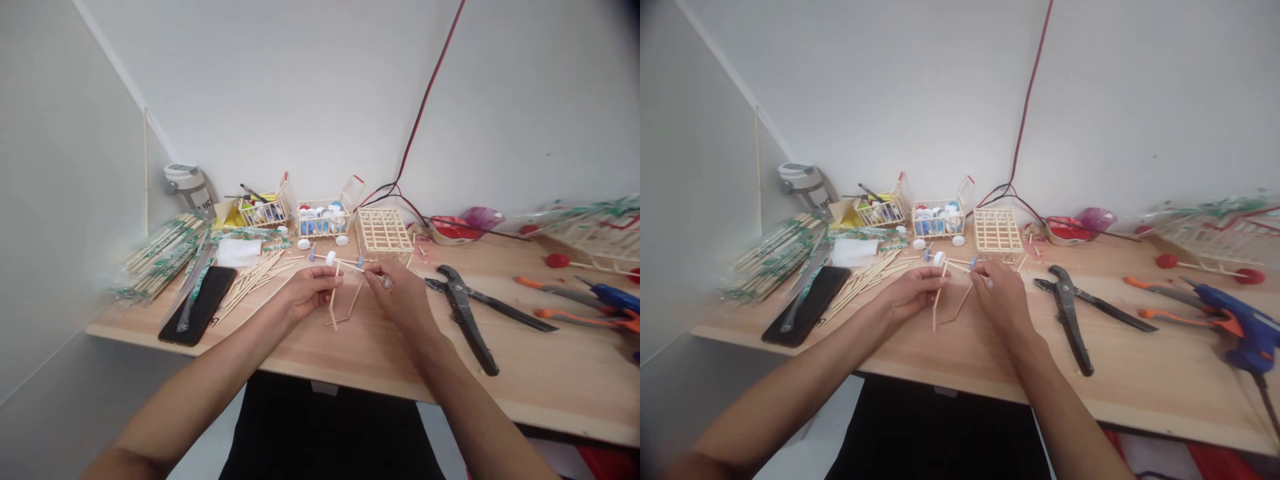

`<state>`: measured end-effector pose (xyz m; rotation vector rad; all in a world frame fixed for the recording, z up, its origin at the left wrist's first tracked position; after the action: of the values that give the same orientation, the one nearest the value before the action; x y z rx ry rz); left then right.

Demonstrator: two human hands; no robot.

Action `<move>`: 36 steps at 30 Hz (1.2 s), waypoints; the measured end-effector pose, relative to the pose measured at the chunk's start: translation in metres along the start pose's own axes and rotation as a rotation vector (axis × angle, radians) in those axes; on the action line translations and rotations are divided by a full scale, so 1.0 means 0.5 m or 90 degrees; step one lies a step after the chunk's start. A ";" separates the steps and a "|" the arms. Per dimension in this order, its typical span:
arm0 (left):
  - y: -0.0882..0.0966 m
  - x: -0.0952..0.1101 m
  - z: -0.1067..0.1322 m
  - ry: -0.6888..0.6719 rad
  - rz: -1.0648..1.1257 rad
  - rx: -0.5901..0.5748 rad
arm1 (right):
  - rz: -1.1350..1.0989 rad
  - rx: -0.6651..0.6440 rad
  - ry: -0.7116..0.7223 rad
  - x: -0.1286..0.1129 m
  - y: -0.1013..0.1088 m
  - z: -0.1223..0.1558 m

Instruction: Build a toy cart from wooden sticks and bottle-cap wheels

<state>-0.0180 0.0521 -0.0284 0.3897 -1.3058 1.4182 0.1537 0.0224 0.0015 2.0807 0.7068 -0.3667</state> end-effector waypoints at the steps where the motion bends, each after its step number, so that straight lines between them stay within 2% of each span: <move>1: 0.001 -0.003 -0.002 0.015 0.002 -0.005 | -0.005 -0.002 -0.002 0.000 0.000 0.000; 8: 0.004 -0.012 -0.008 0.047 0.043 -0.022 | -0.018 -0.020 -0.014 0.002 -0.002 -0.002; 21: 0.008 -0.006 -0.009 0.060 0.020 -0.039 | -0.038 -0.040 0.002 0.002 -0.002 -0.003; 29: 0.012 -0.004 -0.007 0.035 0.000 -0.019 | -0.038 -0.072 -0.029 0.009 -0.009 -0.003; 36: 0.015 -0.001 -0.012 -0.032 -0.090 0.000 | 0.002 -0.018 -0.100 0.033 0.002 -0.001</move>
<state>-0.0218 0.0587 -0.0345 0.5108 -1.2934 1.2964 0.1674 0.0284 -0.0059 2.0007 0.6113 -0.5103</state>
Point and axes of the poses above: each hand's wrist, its own z-axis away from the middle knuckle, its own y-axis out of the back of the hand, x = y × z, the point moved 5 cm from there along -z, towards the middle knuckle, and after that the axes turned 2 degrees about z, right-handed, at the moved point
